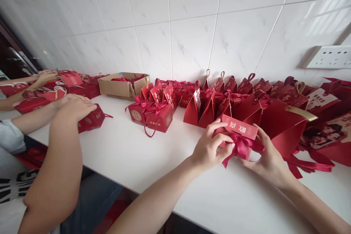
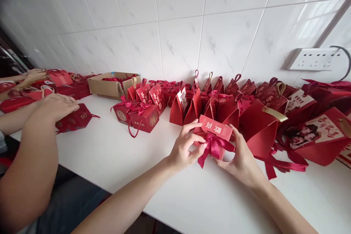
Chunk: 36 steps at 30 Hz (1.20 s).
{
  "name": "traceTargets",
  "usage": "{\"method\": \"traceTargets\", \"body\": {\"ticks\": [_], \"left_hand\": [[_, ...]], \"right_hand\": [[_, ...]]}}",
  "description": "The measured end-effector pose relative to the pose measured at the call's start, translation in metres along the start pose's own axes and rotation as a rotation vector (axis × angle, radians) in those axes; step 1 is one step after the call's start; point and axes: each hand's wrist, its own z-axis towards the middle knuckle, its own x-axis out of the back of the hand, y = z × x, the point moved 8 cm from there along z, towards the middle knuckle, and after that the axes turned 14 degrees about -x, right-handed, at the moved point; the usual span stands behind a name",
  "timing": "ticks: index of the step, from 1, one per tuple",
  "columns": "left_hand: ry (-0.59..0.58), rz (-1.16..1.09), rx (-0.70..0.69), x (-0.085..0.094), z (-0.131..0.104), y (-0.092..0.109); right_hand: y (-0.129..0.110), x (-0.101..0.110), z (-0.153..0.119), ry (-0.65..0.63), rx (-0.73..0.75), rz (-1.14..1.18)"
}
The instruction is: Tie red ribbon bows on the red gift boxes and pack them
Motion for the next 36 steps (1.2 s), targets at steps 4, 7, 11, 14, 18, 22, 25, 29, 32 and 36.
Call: {"method": "traceTargets", "body": {"ticks": [4, 7, 11, 14, 18, 22, 25, 29, 32, 36], "left_hand": [[0.000, 0.004, -0.006, 0.001, 0.002, 0.000], [-0.010, 0.014, 0.002, 0.001, 0.002, -0.001], [-0.035, 0.011, 0.019, 0.000, 0.000, -0.003], [-0.044, -0.009, 0.022, -0.001, -0.001, -0.004], [-0.037, 0.005, 0.012, 0.002, 0.001, -0.004], [-0.007, 0.064, 0.003, 0.007, 0.003, -0.004], [-0.004, 0.064, 0.000, 0.007, 0.003, -0.003], [-0.048, 0.081, -0.085, 0.003, 0.005, 0.007], [-0.071, 0.110, -0.127, 0.002, 0.006, 0.015], [-0.038, 0.127, -0.175, 0.008, 0.009, 0.026]], "right_hand": [[0.000, 0.001, 0.000, 0.007, -0.002, 0.009], [-0.002, 0.000, 0.001, -0.017, 0.003, -0.028], [-0.005, -0.001, 0.002, -0.042, 0.008, -0.045], [-0.005, -0.001, 0.002, -0.045, 0.009, -0.028], [-0.004, -0.003, 0.003, -0.048, 0.007, -0.011], [-0.005, -0.002, 0.005, -0.047, -0.003, 0.012], [-0.007, -0.002, 0.006, -0.064, -0.017, 0.028], [-0.011, -0.001, 0.007, -0.080, -0.035, 0.058], [-0.019, 0.003, 0.006, -0.064, -0.006, 0.080], [-0.031, 0.009, 0.004, -0.064, 0.052, 0.168]]}}
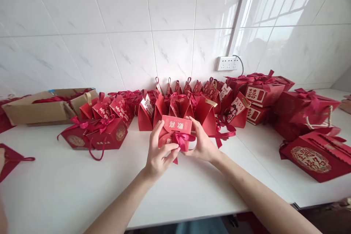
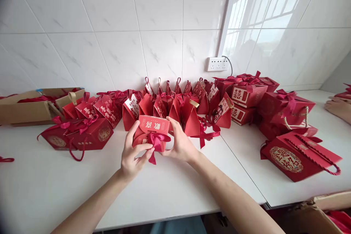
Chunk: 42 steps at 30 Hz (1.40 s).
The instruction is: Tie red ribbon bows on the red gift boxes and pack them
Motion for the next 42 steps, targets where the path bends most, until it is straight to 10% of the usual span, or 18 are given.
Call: {"method": "traceTargets", "body": {"ticks": [42], "left_hand": [[0.122, -0.119, -0.138, 0.017, 0.012, 0.020]], "right_hand": [[-0.025, 0.014, -0.009, 0.104, 0.153, 0.011]]}}
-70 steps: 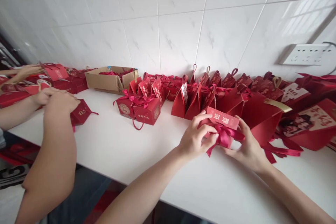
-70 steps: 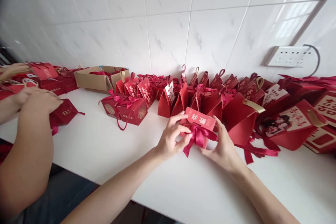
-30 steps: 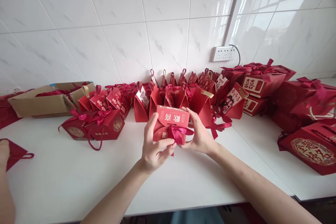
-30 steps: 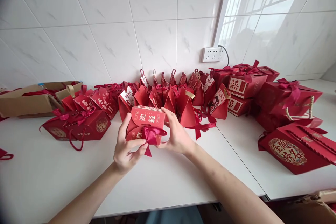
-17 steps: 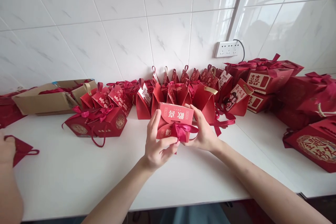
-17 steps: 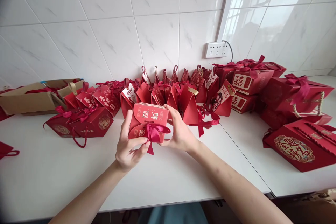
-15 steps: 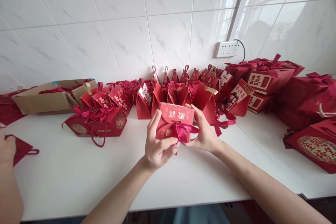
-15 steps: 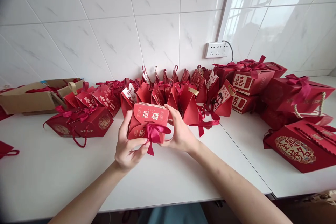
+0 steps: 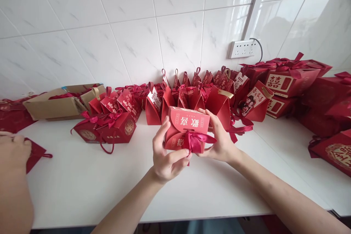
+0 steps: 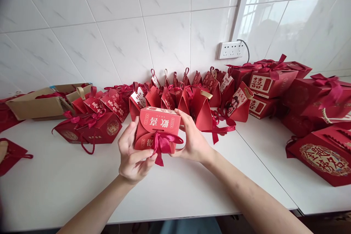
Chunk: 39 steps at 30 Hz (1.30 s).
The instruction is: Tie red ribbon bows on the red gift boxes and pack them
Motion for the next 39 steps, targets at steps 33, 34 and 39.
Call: {"method": "traceTargets", "body": {"ticks": [33, 34, 39], "left_hand": [[-0.012, 0.058, 0.030, 0.0001, -0.0014, -0.0019], [-0.013, 0.061, 0.033, 0.0001, -0.0016, -0.0021], [-0.001, 0.067, 0.035, 0.0008, -0.0014, -0.0023]], "right_hand": [[-0.0031, -0.0003, -0.0003, 0.015, 0.019, -0.061], [-0.0028, -0.0005, -0.0002, 0.014, 0.014, -0.059], [-0.0014, -0.0011, -0.0004, 0.010, 0.000, -0.057]]}}
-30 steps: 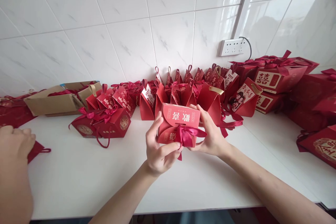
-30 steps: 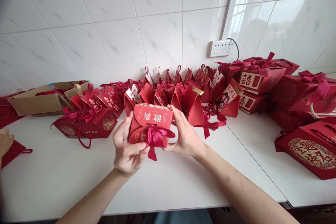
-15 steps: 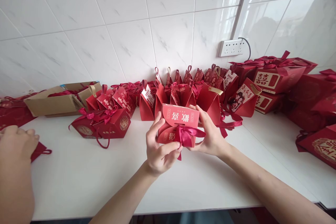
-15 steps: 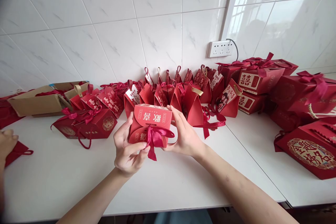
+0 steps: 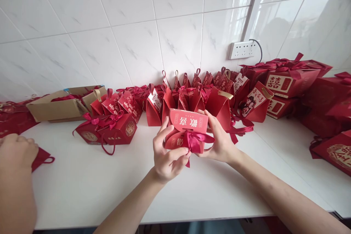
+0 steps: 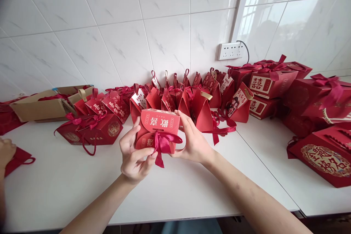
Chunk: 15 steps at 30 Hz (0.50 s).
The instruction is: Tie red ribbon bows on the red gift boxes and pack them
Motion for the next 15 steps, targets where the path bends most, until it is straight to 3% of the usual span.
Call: {"method": "traceTargets", "body": {"ticks": [7, 15], "left_hand": [[0.023, -0.022, 0.051, 0.000, -0.004, -0.004], [0.212, -0.076, 0.302, 0.007, -0.017, -0.033]], "right_hand": [[0.002, 0.000, 0.001, -0.004, -0.001, -0.002], [0.013, -0.005, 0.001, -0.032, -0.056, -0.031]]}}
